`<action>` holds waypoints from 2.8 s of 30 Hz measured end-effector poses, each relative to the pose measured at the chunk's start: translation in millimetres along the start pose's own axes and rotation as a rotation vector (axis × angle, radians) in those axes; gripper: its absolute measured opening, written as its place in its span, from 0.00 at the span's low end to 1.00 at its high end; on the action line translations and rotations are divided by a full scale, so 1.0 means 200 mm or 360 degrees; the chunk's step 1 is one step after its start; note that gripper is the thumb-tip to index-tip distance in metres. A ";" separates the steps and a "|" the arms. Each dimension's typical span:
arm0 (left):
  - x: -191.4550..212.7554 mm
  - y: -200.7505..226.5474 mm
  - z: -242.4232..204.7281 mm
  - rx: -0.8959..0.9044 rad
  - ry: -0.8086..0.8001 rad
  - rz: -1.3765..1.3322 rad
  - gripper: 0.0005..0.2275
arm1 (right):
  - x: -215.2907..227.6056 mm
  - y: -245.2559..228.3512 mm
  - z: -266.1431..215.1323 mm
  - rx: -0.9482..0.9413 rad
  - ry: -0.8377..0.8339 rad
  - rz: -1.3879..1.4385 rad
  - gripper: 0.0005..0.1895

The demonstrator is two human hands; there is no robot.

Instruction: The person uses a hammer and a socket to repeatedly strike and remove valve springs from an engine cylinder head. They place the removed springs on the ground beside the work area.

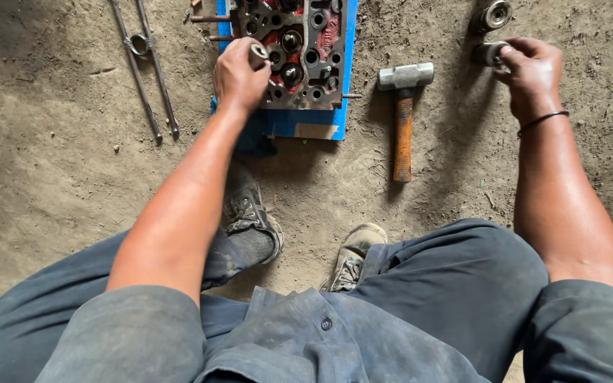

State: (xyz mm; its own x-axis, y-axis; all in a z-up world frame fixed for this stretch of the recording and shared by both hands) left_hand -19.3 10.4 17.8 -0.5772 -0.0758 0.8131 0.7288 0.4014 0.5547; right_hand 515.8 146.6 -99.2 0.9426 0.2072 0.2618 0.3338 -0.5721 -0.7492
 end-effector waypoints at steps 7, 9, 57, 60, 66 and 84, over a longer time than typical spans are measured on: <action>-0.13 0.05 0.00 -0.0075 -0.0336 0.0322 0.10 | 0.22 -0.19 0.01 0.0816 0.0381 -0.0189 0.09; -0.13 0.07 0.00 -0.0084 -0.0366 0.0380 0.09 | 0.20 -0.25 0.00 0.0941 0.0401 -0.0297 0.09; -0.74 0.68 -0.48 0.1508 -0.1398 -0.2202 0.08 | -0.85 -0.67 -0.71 0.0439 -0.1168 0.0006 0.10; -0.73 0.72 -0.49 0.1448 -0.1506 -0.2281 0.09 | -0.84 -0.73 -0.74 0.0604 -0.1100 -0.0194 0.10; -0.77 0.76 -0.53 0.1552 -0.1435 -0.2259 0.10 | -0.76 -0.76 -0.77 0.0801 -0.0912 -0.0510 0.07; -0.64 0.63 -0.27 0.0410 -0.0603 -0.1062 0.08 | -0.14 -0.46 -0.33 0.1409 0.0153 -0.1396 0.04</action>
State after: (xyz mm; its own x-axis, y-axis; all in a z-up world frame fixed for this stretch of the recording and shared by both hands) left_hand 166.3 21.9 -8.0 -0.9798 -0.0778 0.1842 0.1054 0.5821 0.8062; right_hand 459.4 142.0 2.9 0.4134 0.1682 0.8949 0.7661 0.4670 -0.4417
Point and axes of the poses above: each hand's wrist, its own z-axis towards the middle knuckle, its own x-axis out of the back of the hand, y = z × x, the point moved 9 cm from there along z, towards the middle knuckle, and after that the axes turned 3 degrees about y, right-handed, at the moved point
